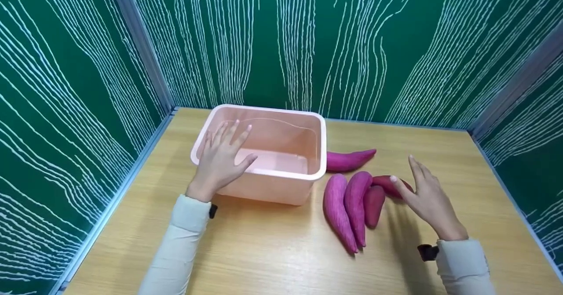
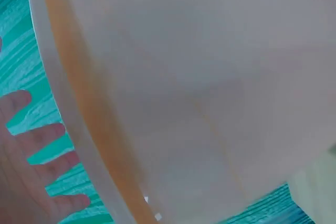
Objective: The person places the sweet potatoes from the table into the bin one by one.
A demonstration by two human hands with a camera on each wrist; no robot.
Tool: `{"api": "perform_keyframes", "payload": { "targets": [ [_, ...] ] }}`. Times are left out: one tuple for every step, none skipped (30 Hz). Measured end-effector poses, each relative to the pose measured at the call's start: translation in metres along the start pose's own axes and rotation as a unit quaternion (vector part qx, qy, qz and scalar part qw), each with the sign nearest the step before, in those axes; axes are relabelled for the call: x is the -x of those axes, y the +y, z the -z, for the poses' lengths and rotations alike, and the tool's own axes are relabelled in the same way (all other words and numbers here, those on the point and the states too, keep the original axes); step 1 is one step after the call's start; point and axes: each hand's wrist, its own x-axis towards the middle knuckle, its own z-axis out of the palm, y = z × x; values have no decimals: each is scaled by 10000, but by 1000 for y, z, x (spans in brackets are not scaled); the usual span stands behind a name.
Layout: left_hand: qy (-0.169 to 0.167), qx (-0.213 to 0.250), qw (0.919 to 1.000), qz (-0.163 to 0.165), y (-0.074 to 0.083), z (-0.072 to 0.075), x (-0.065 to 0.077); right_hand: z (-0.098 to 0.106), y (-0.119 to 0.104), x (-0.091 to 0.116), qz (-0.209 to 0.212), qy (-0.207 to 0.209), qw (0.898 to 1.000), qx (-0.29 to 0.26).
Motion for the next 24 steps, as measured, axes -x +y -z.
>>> {"api": "perform_keyframes", "payload": {
  "targets": [
    [37,32,10000,-3,-3,1,1,-2,1,1,-56,-26,10000,-64],
    [72,45,10000,-7,-6,2,3,-3,3,1,-115,-62,9998,-148],
    [104,68,9999,-1,-10,3,5,-5,4,1,-159,-93,9996,-228],
    [137,85,9999,12,-13,4,7,-7,5,1,-209,-133,9992,-315],
    [163,120,9998,22,-16,5,8,-9,7,1,-254,-167,9987,-408],
    [205,171,9996,9,-20,6,10,-10,8,2,-300,-201,9981,-507],
    [235,216,9995,5,-23,7,12,-12,10,2,-352,-241,9973,-600],
    [269,259,9993,-5,-26,8,13,-14,11,2,-401,-283,9965,-680],
    [303,317,9990,-10,-29,8,15,-15,12,2,-447,-327,9955,-764],
    [328,371,9988,-28,-32,8,16,-17,14,2,-495,-370,9944,-853],
    [353,436,9984,-39,-35,9,17,-19,15,2,-533,-405,9934,-930],
    [375,517,9979,-50,-37,9,18,-20,17,2,-566,-435,9924,-1001],
    [384,587,9975,-43,-40,9,20,-22,18,2,-592,-453,9915,-1068],
    [392,655,9971,-42,-42,9,21,-24,19,2,-617,-464,9906,-1128],
    [387,716,9967,-36,-45,9,22,-26,21,1,-636,-476,9897,-1194],
    [379,767,9963,-25,-47,9,23,-27,22,1,-647,-474,9889,-1249],
    [360,820,9960,-1,-49,9,24,-29,23,0,-666,-468,9881,-1308],
    [329,879,9956,7,-50,9,25,-31,24,0,-686,-463,9870,-1376],
    [305,938,9951,17,-52,9,26,-33,25,0,-721,-462,9856,-1457],
    [279,992,9947,28,-54,9,27,-34,26,0,-773,-476,9837,-1555],
    [259,1056,9941,41,-55,10,28,-36,27,0,-835,-514,9811,-1666],
    [236,1119,9934,53,-56,10,29,-38,28,0,-896,-556,9783,-1785],
    [223,1206,9924,60,-57,10,30,-39,28,1,-960,-598,9752,-1900],
    [215,1286,9914,61,-58,10,31,-41,29,1,-1019,-631,9727,-1986]
  ]
}}
